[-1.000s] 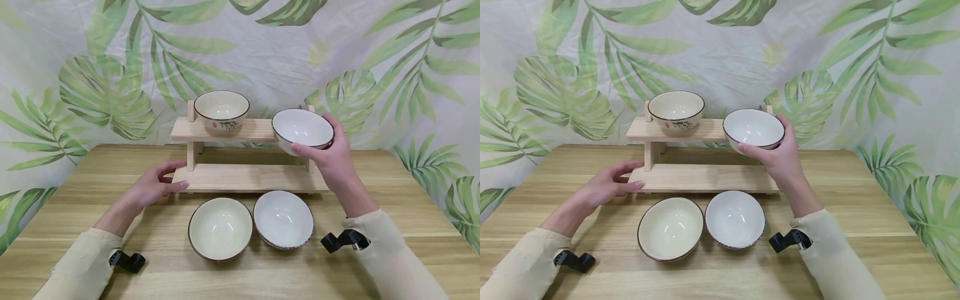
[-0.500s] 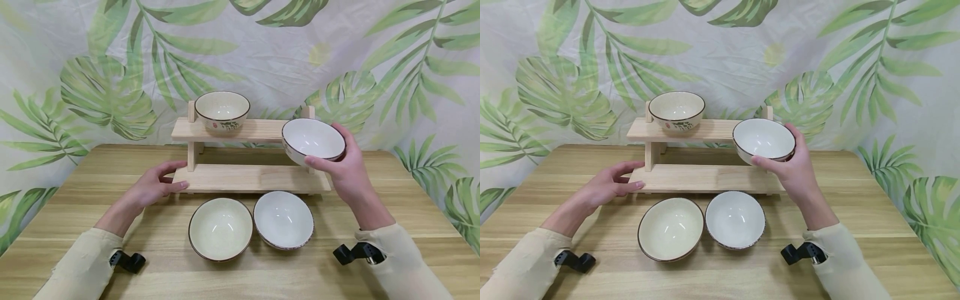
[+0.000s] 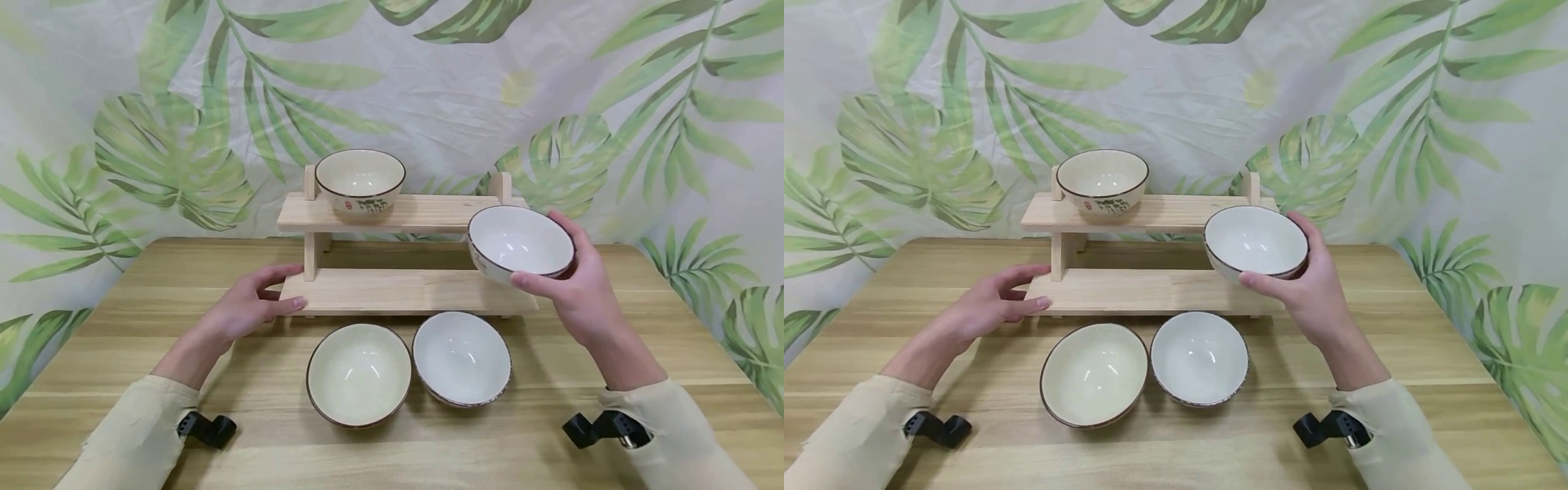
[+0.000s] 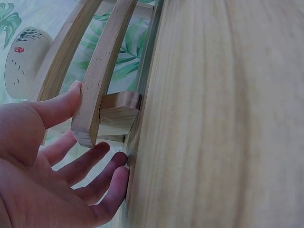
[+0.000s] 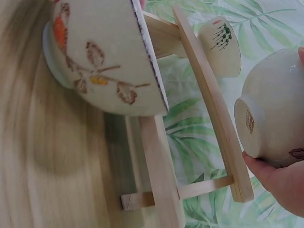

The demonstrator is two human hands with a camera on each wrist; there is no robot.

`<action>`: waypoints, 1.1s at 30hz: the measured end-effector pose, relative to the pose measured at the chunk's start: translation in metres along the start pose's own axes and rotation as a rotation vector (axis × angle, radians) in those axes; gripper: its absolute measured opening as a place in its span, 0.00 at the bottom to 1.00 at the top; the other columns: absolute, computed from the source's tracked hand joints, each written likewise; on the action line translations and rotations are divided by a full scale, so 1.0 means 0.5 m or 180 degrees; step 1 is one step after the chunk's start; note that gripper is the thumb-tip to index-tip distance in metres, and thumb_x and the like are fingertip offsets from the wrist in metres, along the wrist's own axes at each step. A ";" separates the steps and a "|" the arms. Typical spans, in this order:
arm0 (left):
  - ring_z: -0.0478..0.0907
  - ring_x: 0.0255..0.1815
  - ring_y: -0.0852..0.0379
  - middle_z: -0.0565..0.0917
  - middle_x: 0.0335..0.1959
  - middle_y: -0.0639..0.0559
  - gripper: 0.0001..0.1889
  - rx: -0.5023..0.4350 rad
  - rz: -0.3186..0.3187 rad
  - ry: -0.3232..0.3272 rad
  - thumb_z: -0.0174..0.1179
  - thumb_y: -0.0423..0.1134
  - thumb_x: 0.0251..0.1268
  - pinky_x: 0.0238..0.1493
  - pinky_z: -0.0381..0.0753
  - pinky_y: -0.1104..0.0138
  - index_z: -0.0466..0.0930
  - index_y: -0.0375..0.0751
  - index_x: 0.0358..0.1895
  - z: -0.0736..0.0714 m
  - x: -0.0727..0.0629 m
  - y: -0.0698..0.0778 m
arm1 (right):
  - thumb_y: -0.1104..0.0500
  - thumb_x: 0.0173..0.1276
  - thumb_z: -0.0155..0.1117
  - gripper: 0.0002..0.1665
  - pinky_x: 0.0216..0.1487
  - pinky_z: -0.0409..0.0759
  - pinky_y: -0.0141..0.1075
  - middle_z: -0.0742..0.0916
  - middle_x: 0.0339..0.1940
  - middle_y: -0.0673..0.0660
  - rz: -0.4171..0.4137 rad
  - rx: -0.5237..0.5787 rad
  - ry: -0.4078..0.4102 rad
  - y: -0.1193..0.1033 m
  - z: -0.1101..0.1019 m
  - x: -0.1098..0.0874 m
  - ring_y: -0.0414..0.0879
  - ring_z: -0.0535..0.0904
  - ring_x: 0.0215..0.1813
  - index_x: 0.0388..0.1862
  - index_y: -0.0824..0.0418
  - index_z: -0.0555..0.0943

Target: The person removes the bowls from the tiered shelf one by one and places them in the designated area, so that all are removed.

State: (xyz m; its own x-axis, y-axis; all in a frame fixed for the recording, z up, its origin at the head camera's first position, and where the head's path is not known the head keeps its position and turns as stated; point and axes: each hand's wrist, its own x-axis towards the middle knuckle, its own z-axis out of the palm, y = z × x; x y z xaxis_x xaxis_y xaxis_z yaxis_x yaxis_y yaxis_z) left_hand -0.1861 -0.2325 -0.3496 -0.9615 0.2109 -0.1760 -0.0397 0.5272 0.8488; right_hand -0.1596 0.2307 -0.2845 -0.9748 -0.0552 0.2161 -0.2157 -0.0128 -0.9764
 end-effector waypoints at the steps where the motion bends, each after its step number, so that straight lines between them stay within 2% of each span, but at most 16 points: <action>1: 0.77 0.69 0.38 0.69 0.79 0.35 0.42 -0.0005 -0.0005 -0.0001 0.70 0.50 0.72 0.49 0.80 0.64 0.62 0.50 0.84 0.000 0.000 0.000 | 0.78 0.59 0.73 0.61 0.56 0.84 0.26 0.71 0.71 0.52 -0.0009 -0.0016 -0.0003 0.002 -0.004 -0.003 0.47 0.75 0.65 0.85 0.60 0.53; 13: 0.75 0.71 0.37 0.69 0.78 0.35 0.43 -0.0005 -0.0057 -0.0013 0.71 0.51 0.71 0.50 0.79 0.62 0.61 0.51 0.84 0.004 0.001 0.005 | 0.80 0.58 0.73 0.59 0.53 0.84 0.25 0.71 0.71 0.51 -0.0109 -0.0224 -0.0101 0.036 -0.044 -0.042 0.45 0.75 0.63 0.84 0.60 0.57; 25: 0.75 0.71 0.37 0.69 0.79 0.35 0.42 0.0014 -0.0069 0.0008 0.71 0.51 0.71 0.50 0.79 0.63 0.62 0.51 0.84 0.001 -0.002 0.005 | 0.86 0.54 0.66 0.59 0.52 0.86 0.30 0.70 0.73 0.55 -0.0252 0.0208 -0.0409 0.076 -0.071 -0.083 0.45 0.79 0.63 0.83 0.57 0.60; 33: 0.76 0.70 0.38 0.68 0.79 0.36 0.42 0.0006 -0.0059 0.0007 0.71 0.51 0.71 0.51 0.79 0.63 0.62 0.51 0.84 0.002 -0.002 0.004 | 0.88 0.52 0.65 0.62 0.55 0.86 0.31 0.68 0.76 0.57 -0.0336 0.0360 -0.0560 0.097 -0.099 -0.106 0.46 0.76 0.65 0.85 0.60 0.58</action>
State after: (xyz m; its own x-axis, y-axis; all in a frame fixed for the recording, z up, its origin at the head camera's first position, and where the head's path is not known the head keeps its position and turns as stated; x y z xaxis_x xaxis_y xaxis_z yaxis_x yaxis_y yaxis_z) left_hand -0.1850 -0.2309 -0.3479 -0.9612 0.1994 -0.1906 -0.0569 0.5326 0.8445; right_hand -0.1214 0.2825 -0.3433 -0.9202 -0.2206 0.3235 -0.2986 -0.1389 -0.9442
